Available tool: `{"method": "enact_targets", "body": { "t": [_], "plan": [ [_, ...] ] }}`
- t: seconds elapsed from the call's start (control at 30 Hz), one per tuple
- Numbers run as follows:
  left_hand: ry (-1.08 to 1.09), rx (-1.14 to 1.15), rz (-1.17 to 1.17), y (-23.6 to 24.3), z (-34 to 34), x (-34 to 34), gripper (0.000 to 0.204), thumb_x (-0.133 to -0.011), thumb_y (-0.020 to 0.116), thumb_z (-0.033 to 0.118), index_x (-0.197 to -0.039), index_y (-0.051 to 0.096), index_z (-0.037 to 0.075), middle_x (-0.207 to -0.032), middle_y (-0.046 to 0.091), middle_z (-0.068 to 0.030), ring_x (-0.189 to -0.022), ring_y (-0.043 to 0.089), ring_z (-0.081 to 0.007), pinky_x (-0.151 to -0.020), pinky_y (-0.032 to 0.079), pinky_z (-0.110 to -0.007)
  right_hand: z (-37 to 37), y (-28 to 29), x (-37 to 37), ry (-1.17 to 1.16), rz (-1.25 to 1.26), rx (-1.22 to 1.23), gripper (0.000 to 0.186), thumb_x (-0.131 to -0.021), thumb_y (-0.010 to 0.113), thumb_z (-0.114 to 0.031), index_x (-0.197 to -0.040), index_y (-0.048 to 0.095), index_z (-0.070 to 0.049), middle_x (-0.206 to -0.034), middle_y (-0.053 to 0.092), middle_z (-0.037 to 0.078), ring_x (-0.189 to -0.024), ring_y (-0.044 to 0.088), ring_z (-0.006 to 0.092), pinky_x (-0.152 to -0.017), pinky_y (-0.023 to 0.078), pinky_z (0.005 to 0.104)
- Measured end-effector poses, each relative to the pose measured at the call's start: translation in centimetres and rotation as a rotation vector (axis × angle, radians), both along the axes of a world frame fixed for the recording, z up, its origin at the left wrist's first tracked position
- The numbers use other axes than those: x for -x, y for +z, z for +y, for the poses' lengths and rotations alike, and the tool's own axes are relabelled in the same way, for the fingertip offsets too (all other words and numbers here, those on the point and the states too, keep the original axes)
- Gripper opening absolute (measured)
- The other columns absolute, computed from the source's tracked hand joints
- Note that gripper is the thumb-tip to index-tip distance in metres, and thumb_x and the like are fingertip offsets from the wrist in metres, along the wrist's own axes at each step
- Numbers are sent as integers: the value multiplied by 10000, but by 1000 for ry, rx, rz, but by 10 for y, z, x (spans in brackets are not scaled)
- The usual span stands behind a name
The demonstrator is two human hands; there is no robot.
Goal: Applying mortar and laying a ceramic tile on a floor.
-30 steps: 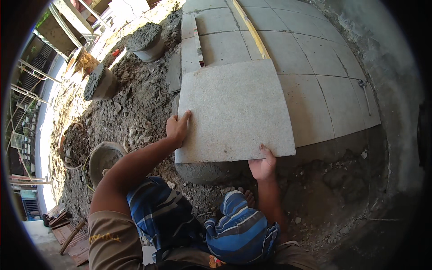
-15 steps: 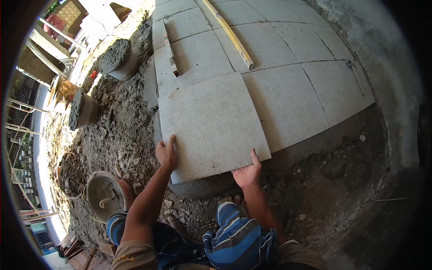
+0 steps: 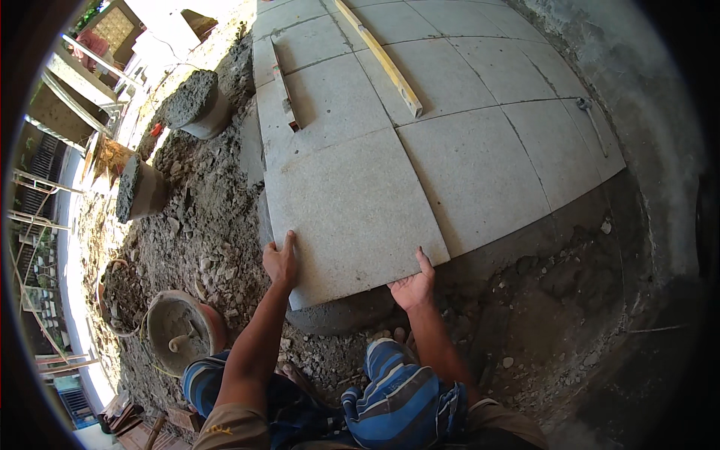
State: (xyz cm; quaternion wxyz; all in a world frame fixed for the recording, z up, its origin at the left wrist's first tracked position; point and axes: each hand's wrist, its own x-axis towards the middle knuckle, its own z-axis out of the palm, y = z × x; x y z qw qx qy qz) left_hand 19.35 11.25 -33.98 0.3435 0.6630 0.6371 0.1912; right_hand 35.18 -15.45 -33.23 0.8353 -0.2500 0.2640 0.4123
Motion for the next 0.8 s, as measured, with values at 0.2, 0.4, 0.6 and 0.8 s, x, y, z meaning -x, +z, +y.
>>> {"method": "enact_targets", "body": {
  "t": [0.2, 0.4, 0.6, 0.8],
  "plan": [
    [-10, 20, 21, -1, 1, -4, 776, -846, 754, 620, -1111, 681, -106, -1066, 725, -252, -1001, 696, -349, -915, 511, -425, -1, -5, -5, -3, -9, -4, 554, -943, 676, -461, -1370, 597, -117, -1342, 654, 71, -1220, 622, 288, -1008, 512, 477],
    [-18, 55, -2, -1, -3, -5, 755, -843, 761, 608, -1112, 688, -94, -1076, 731, -240, -990, 701, -339, -911, 517, -423, -3, -3, -8, 3, -13, -8, 510, -949, 656, -424, -1374, 592, -149, -1345, 651, 51, -1211, 632, 277, -989, 535, 475],
    [25, 82, 22, 6, -6, -8, 731, -855, 757, 576, -1158, 686, -86, -1121, 731, -253, -1049, 707, -359, -944, 521, -424, -5, 8, -8, 52, -39, 20, 572, -944, 644, -448, -1420, 551, -144, -1403, 602, 69, -1257, 590, 290, -1045, 491, 514],
    [-30, 91, 37, 5, -3, -5, 733, -864, 744, 552, -1216, 663, -85, -1157, 718, -282, -1099, 699, -395, -963, 519, -437, -18, 18, -7, 263, -64, 271, 632, -964, 612, -471, -1462, 464, -111, -1449, 497, 131, -1245, 558, 314, -1066, 471, 525]
  ]
}}
